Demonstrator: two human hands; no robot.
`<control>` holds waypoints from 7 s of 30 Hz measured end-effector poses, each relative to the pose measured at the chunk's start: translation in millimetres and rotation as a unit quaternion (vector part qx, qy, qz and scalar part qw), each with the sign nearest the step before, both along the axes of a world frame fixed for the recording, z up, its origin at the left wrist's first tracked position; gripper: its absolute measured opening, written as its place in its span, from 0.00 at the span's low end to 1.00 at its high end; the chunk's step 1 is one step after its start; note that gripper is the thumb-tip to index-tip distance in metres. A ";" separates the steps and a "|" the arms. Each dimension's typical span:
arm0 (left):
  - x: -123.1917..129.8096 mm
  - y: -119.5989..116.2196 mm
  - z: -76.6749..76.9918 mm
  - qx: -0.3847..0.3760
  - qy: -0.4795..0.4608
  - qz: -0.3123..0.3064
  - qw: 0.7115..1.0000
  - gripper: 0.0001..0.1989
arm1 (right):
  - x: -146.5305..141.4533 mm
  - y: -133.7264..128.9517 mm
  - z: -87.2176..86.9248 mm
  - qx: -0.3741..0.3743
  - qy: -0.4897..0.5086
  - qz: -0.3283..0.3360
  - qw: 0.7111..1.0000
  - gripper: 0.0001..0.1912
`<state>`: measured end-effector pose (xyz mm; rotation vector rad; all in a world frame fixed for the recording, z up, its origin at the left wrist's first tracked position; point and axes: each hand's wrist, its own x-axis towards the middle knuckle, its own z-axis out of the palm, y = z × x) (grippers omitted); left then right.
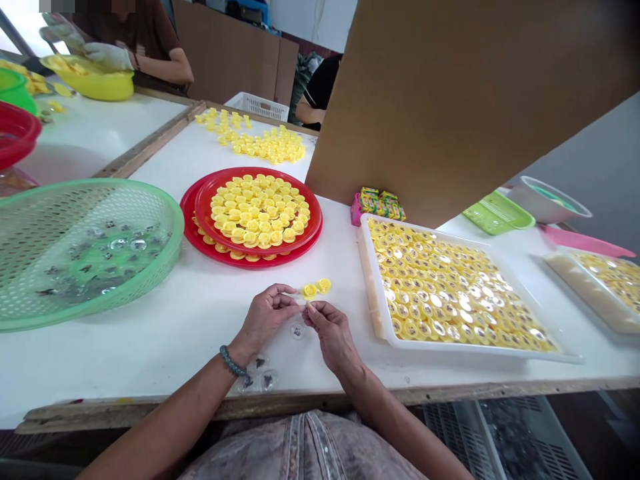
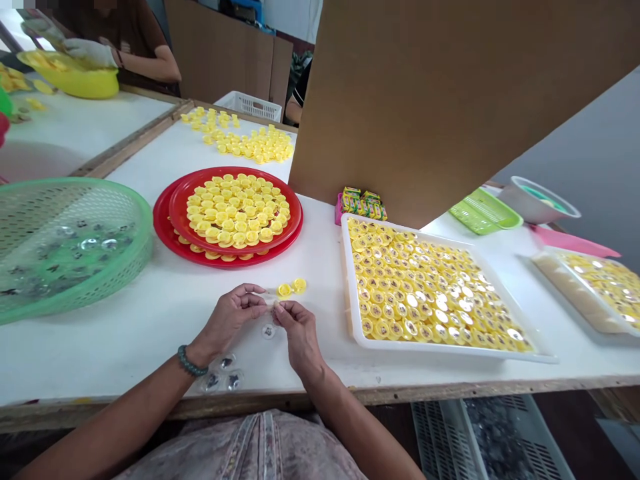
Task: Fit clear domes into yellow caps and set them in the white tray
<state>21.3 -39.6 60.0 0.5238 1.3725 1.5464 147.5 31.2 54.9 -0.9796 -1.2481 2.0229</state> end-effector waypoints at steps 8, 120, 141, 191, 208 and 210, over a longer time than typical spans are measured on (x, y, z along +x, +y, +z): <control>-0.5 1.0 4.1 0.015 -0.056 -0.008 0.998 0.18 | -4.4 -4.6 4.1 -0.088 0.070 -0.022 0.993 0.06; -17.3 20.7 -25.6 -0.123 0.057 -0.100 0.986 0.26 | 38.6 66.4 34.9 0.635 -0.269 0.136 0.711 0.11; -13.2 22.5 -21.3 -0.111 0.076 -0.066 0.989 0.17 | 47.6 92.1 41.6 0.700 -0.241 0.116 0.662 0.11; 11.2 93.9 -1.7 -0.081 0.599 -0.198 0.771 0.10 | 75.6 30.7 -3.7 0.531 -0.304 0.091 0.786 0.15; -3.2 47.1 -21.3 0.024 0.245 -0.219 0.944 0.26 | 35.7 70.4 2.6 0.593 -0.211 0.273 0.727 0.15; -4.9 48.2 -21.9 0.025 0.224 -0.223 0.948 0.27 | 33.7 69.8 3.1 0.614 -0.210 0.277 0.709 0.11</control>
